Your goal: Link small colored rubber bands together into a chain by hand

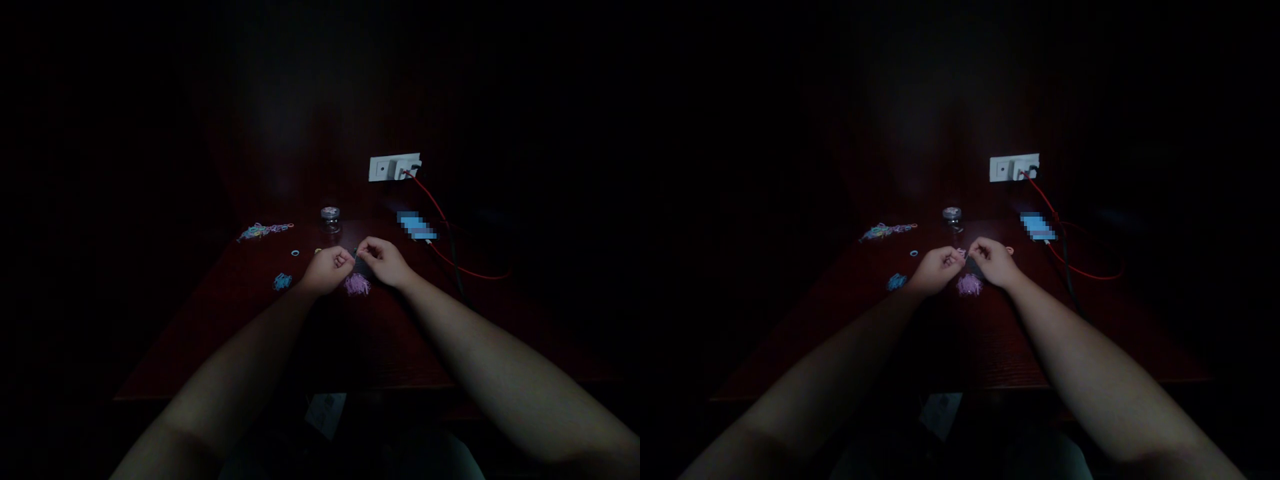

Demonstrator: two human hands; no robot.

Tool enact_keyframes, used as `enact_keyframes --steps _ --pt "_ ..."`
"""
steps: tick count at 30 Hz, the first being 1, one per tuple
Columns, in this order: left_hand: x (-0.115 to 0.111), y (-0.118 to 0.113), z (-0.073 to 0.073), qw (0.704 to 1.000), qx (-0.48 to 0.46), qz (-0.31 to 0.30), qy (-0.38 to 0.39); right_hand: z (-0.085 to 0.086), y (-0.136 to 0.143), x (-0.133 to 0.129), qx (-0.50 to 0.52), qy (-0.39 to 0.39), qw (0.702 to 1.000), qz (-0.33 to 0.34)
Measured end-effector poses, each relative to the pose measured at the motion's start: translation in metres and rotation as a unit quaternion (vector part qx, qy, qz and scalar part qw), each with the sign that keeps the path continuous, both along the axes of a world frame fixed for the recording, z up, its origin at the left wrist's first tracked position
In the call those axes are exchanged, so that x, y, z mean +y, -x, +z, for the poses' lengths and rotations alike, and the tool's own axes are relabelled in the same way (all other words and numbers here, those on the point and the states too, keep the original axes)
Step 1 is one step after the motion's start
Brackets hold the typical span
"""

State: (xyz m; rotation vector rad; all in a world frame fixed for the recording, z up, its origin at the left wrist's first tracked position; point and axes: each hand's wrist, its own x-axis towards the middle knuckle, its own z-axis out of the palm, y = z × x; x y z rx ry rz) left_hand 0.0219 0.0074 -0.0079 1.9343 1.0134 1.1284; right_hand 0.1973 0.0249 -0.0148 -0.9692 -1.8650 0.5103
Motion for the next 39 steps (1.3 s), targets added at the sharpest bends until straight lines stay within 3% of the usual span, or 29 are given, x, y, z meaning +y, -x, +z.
enact_keyframes --steps 11,17,25,39 --pt "-0.004 0.001 0.001 1.0 0.012 -0.017 -0.017 -0.002 -0.002 0.004 0.047 0.017 0.998 -0.048" --pt "-0.002 0.001 0.0 1.0 0.003 -0.014 -0.024 0.003 0.002 -0.001 0.042 0.017 0.999 0.019" --pt "0.0 0.004 -0.002 1.0 -0.012 -0.003 -0.022 0.011 0.004 -0.015 0.013 0.076 0.992 0.095" --pt "0.0 0.004 0.0 1.0 -0.008 0.005 -0.012 0.007 0.006 -0.008 -0.024 0.028 0.999 0.034"
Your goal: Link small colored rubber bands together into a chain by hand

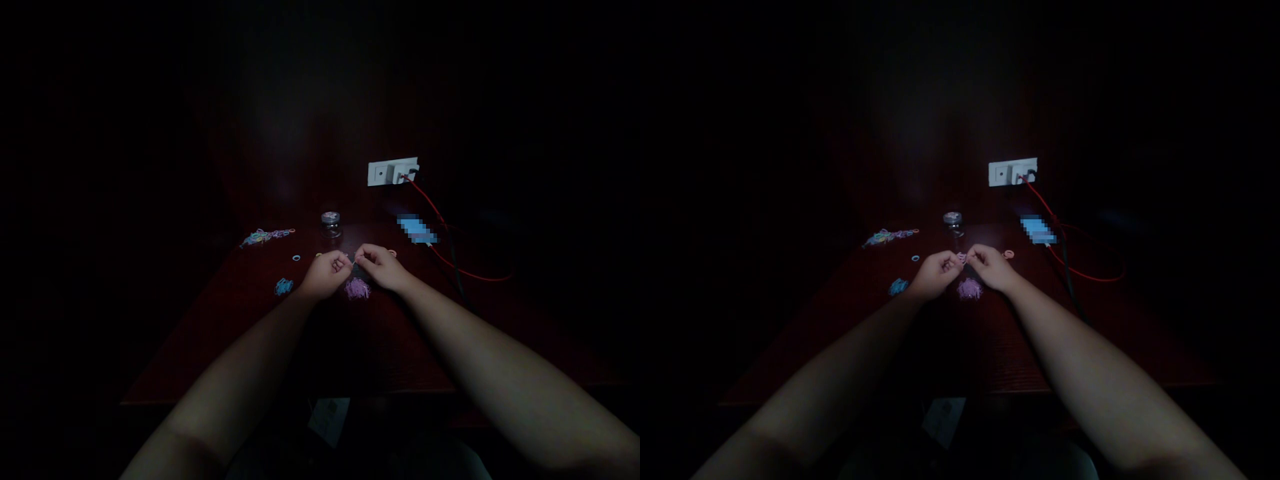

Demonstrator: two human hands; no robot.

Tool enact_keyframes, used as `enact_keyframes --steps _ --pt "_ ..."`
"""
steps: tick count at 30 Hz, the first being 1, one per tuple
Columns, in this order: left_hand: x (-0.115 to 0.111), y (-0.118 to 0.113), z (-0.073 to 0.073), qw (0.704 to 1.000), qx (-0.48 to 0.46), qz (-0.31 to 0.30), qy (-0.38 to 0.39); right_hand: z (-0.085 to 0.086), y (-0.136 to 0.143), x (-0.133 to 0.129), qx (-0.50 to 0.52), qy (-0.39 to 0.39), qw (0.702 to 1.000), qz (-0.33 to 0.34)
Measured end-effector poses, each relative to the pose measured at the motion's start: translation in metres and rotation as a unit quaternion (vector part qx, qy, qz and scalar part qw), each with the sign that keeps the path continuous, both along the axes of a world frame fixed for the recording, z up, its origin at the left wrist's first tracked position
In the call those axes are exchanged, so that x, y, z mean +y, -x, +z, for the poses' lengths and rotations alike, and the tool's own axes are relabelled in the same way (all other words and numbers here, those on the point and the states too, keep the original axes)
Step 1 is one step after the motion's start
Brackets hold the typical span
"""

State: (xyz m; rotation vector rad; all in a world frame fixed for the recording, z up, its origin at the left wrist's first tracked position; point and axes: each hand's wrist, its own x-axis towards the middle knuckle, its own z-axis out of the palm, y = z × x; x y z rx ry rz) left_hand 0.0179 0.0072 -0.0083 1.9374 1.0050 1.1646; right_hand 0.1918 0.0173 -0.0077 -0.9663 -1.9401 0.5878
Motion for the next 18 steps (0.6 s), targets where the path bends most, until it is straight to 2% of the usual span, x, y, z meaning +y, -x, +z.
enact_keyframes --steps 9,18 --pt "-0.0014 0.0 0.0025 1.0 0.008 -0.003 0.004 0.0078 0.0 -0.0056 -0.003 -0.006 0.999 -0.054" --pt "-0.0014 0.0006 0.0027 1.0 0.008 0.001 -0.003 0.0026 0.0011 -0.0029 0.008 -0.006 1.0 -0.023"
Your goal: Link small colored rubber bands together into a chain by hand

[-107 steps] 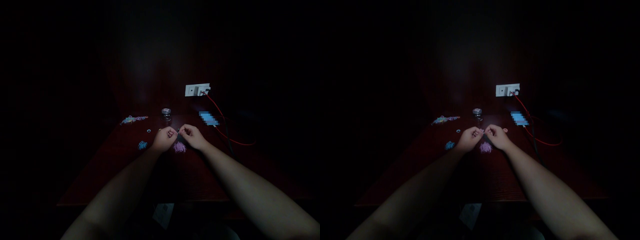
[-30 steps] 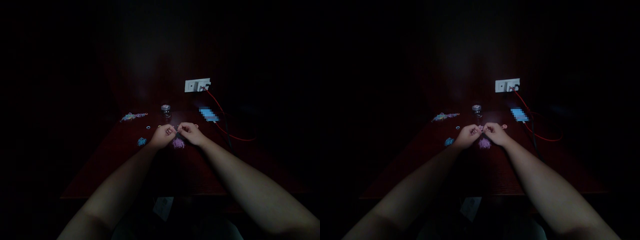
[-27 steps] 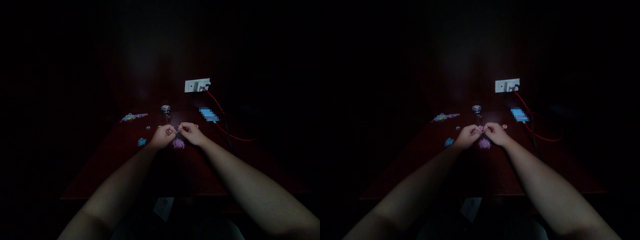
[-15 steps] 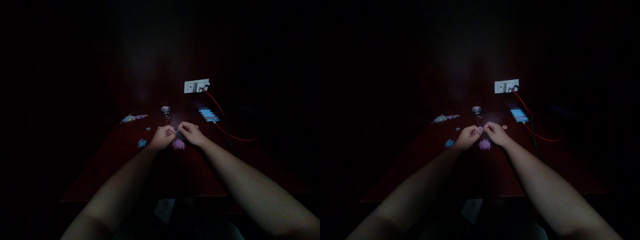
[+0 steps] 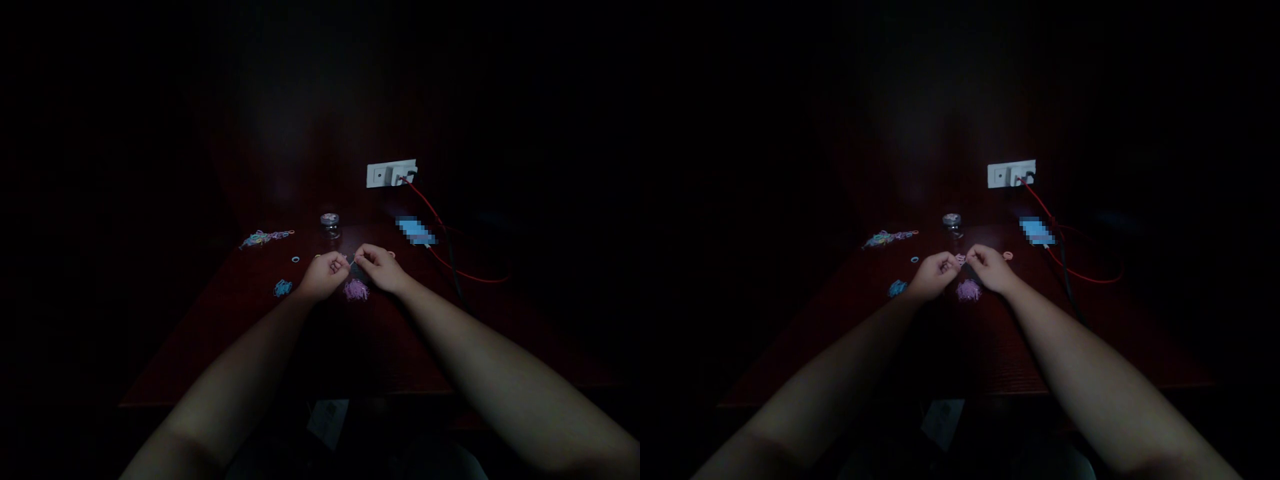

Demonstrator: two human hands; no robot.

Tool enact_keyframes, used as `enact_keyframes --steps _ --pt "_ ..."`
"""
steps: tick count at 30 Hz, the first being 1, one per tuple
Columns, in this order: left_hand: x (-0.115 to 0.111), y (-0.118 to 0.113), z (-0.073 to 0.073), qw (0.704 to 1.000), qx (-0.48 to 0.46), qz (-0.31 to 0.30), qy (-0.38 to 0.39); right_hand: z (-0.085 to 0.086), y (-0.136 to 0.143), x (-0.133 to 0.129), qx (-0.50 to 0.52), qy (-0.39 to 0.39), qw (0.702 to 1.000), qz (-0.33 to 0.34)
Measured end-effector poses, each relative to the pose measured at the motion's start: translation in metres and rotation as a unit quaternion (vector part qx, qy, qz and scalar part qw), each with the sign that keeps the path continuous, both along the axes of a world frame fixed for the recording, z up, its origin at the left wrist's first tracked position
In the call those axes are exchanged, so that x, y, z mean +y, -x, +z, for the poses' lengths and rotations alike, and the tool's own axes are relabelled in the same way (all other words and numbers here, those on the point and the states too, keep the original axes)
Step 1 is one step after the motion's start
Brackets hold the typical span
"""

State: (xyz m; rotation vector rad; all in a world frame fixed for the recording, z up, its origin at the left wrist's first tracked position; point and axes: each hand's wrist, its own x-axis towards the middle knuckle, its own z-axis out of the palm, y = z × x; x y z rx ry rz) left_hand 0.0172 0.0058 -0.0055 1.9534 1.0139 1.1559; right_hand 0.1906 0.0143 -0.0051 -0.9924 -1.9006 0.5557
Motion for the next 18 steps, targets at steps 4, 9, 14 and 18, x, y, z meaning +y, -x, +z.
enact_keyframes --steps 4,9,14,18 --pt "0.001 0.001 0.0 1.0 0.007 0.001 -0.009 -0.002 0.001 0.0 0.0 0.011 1.0 0.009" --pt "-0.003 0.0 0.002 1.0 0.019 0.008 -0.003 -0.006 0.002 0.0 0.006 0.012 1.0 0.022" --pt "-0.005 0.003 0.005 0.999 0.036 -0.007 -0.016 -0.007 0.001 0.004 0.013 0.009 1.0 0.011" --pt "0.002 0.023 0.011 0.996 0.085 -0.008 -0.019 -0.006 -0.005 0.009 0.039 -0.004 0.998 -0.048"
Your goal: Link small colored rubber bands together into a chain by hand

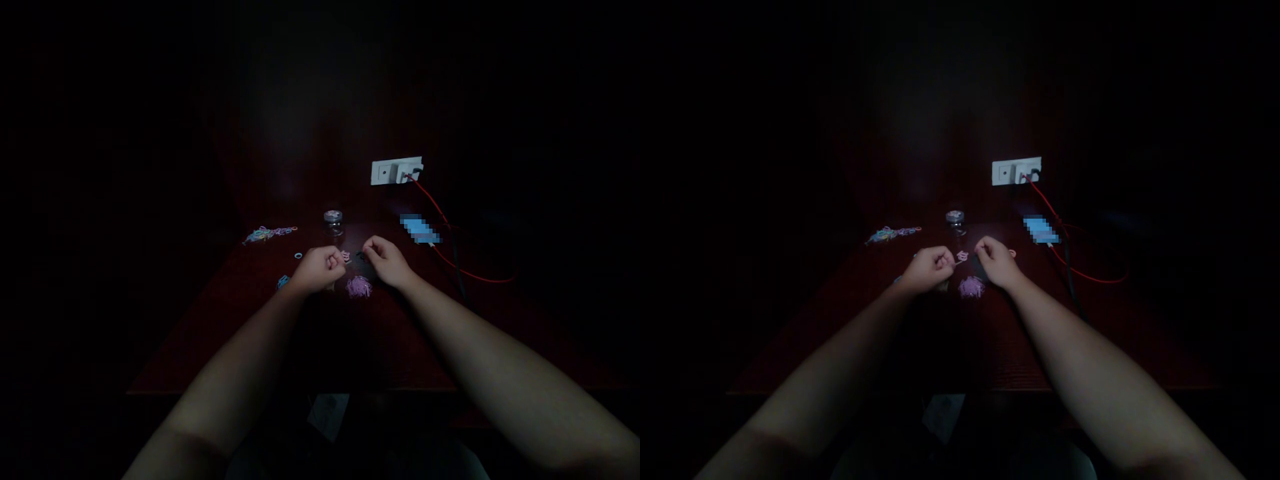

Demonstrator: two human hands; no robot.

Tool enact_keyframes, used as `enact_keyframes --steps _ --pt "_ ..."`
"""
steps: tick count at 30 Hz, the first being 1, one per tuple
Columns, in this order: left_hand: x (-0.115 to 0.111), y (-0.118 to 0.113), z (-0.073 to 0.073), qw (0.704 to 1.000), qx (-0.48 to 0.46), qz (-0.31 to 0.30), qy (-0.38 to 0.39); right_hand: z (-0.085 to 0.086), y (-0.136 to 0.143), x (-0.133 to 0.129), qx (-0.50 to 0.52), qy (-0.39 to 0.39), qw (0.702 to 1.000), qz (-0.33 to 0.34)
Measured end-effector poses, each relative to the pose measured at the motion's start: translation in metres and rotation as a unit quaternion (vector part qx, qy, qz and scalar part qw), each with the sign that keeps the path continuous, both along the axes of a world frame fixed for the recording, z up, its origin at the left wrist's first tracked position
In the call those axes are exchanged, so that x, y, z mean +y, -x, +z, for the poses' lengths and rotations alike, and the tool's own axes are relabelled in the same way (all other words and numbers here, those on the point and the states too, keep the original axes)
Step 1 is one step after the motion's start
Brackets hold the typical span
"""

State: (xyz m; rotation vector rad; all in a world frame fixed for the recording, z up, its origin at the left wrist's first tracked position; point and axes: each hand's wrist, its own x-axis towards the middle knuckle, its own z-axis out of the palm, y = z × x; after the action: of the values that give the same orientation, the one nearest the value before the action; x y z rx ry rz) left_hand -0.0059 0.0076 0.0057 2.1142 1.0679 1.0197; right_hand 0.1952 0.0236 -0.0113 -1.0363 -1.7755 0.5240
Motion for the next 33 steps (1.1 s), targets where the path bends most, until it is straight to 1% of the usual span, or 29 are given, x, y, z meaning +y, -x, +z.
enact_keyframes --steps 4,8,12,20,24,26,27,29,31,33 --pt "0.01 0.026 0.007 0.995 0.08 0.062 0.02 -0.001 -0.004 0.004 0.008 -0.013 1.0 -0.024" --pt "0.013 0.038 0.01 0.985 0.146 0.079 0.04 -0.003 -0.005 0.004 0.018 -0.017 0.999 -0.033" --pt "0.01 0.038 0.012 0.98 0.18 0.066 0.047 -0.002 -0.005 0.003 0.019 -0.016 0.999 -0.033" --pt "0.006 0.038 0.013 0.97 0.227 0.031 0.086 0.0 -0.004 0.002 0.018 -0.007 1.0 -0.024" --pt "0.008 0.04 0.014 0.974 0.217 0.018 0.054 0.0 -0.002 0.001 0.018 0.0 1.0 -0.023" --pt "0.01 0.04 0.015 0.977 0.205 0.049 0.033 0.001 -0.002 0.001 0.017 0.001 1.0 -0.024" --pt "0.012 0.041 0.015 0.978 0.192 0.08 0.017 0.001 -0.002 0.0 0.017 0.001 1.0 -0.025" --pt "0.017 0.045 0.013 0.975 0.139 0.171 -0.034 0.001 -0.002 0.0 0.02 -0.002 0.999 -0.026" --pt "0.025 0.051 0.007 0.958 0.068 0.267 -0.083 0.001 -0.002 0.001 0.024 -0.007 0.999 -0.024" --pt "0.035 0.06 -0.004 0.936 0.008 0.339 -0.097 0.001 -0.003 0.001 0.027 -0.01 0.999 -0.023"
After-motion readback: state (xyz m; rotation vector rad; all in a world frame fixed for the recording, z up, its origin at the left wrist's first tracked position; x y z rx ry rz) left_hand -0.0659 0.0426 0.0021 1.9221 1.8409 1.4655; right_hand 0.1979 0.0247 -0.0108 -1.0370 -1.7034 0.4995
